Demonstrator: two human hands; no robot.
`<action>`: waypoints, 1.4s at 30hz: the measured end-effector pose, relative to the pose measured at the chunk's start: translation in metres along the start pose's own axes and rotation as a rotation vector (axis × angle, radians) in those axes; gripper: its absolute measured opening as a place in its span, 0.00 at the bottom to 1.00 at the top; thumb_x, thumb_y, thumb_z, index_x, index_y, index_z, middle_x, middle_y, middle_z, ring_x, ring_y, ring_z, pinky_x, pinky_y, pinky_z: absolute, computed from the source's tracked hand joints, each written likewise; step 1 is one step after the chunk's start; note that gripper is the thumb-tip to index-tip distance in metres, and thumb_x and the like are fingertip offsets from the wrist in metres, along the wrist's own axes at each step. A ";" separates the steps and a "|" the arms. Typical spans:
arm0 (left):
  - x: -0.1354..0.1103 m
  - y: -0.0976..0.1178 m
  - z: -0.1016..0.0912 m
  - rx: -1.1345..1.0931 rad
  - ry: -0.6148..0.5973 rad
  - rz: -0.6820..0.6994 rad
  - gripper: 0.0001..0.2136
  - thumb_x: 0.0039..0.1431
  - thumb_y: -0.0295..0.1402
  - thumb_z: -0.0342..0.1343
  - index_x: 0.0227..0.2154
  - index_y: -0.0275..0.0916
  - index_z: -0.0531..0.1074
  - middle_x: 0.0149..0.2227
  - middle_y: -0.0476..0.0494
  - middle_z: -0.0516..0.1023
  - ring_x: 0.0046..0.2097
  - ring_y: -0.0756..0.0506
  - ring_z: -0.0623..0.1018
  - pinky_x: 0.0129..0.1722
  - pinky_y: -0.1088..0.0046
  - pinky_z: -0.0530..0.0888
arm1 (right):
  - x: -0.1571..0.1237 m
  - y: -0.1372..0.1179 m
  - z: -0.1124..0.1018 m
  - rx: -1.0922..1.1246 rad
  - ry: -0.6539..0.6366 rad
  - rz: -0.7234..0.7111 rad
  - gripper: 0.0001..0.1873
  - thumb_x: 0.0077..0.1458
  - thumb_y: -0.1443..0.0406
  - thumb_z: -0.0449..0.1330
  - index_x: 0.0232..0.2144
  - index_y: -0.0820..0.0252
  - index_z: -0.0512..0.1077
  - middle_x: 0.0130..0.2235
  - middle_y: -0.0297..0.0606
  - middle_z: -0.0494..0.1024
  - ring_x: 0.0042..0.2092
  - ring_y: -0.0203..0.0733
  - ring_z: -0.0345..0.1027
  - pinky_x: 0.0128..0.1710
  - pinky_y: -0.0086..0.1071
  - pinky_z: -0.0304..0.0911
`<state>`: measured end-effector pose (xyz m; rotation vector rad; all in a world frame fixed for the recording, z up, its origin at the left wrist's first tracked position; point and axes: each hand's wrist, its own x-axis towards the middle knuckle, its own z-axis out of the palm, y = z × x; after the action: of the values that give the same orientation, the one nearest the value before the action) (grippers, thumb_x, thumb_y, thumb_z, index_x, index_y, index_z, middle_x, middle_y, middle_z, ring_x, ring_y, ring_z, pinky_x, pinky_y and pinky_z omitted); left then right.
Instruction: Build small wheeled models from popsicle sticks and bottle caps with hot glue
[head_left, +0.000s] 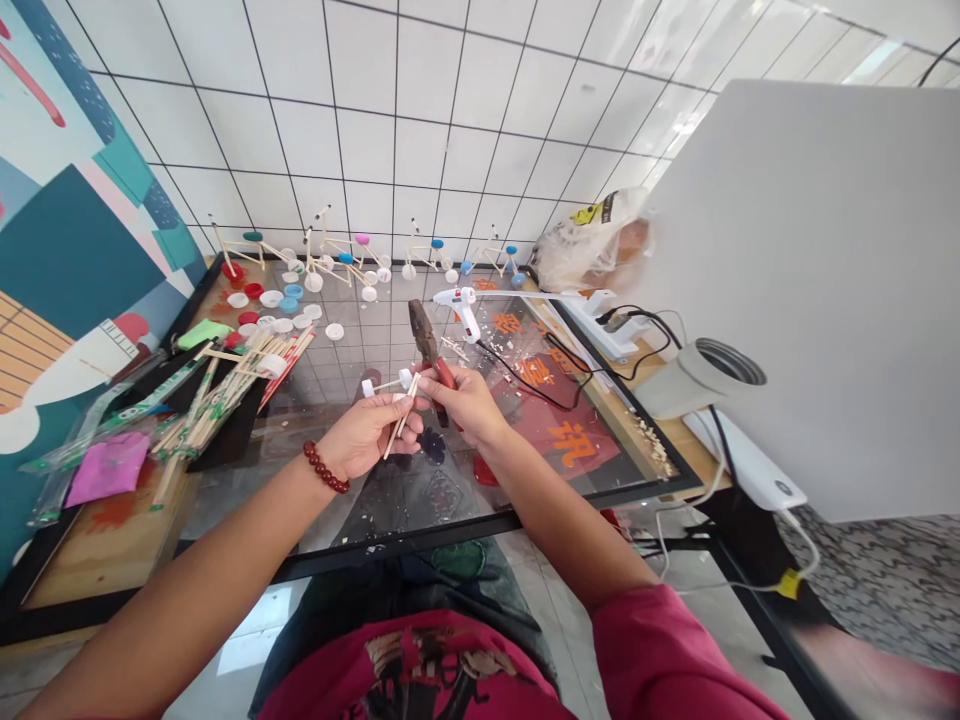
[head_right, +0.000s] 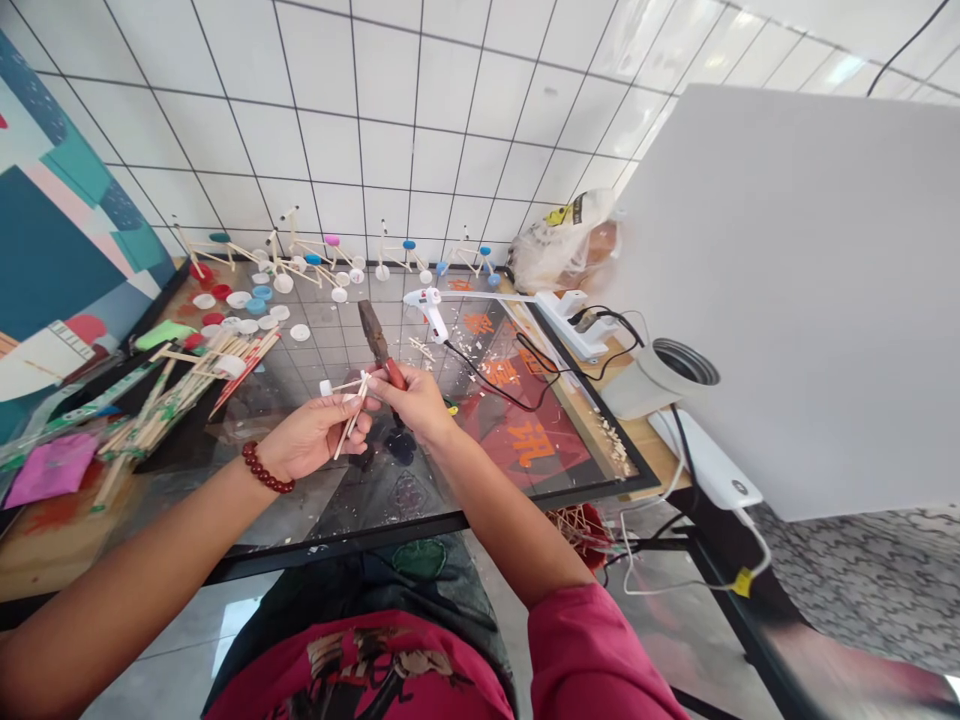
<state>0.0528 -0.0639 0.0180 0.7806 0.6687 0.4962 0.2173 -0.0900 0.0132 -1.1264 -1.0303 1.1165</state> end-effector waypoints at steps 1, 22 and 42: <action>0.000 0.000 0.000 0.001 0.003 0.001 0.07 0.60 0.29 0.57 0.36 0.31 0.77 0.23 0.46 0.75 0.22 0.52 0.74 0.26 0.73 0.79 | 0.000 0.000 0.000 0.001 0.005 0.002 0.14 0.41 0.56 0.70 0.26 0.60 0.77 0.38 0.37 0.78 0.37 0.37 0.69 0.39 0.31 0.63; 0.001 -0.003 -0.001 0.027 -0.016 0.021 0.07 0.59 0.30 0.56 0.35 0.31 0.77 0.23 0.48 0.70 0.21 0.54 0.67 0.24 0.76 0.73 | 0.001 0.002 -0.001 -0.036 -0.002 0.005 0.15 0.43 0.55 0.69 0.29 0.61 0.77 0.33 0.35 0.78 0.33 0.35 0.69 0.35 0.28 0.62; -0.027 -0.003 0.023 0.525 0.427 0.798 0.11 0.53 0.35 0.64 0.41 0.42 0.80 0.47 0.42 0.77 0.50 0.44 0.75 0.52 0.70 0.71 | -0.002 -0.020 -0.015 -0.096 0.281 -0.399 0.08 0.51 0.60 0.65 0.26 0.58 0.76 0.41 0.37 0.77 0.41 0.39 0.71 0.44 0.35 0.66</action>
<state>0.0507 -0.0936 0.0378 1.4711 0.8868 1.2682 0.2348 -0.0960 0.0307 -1.0584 -1.0351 0.5797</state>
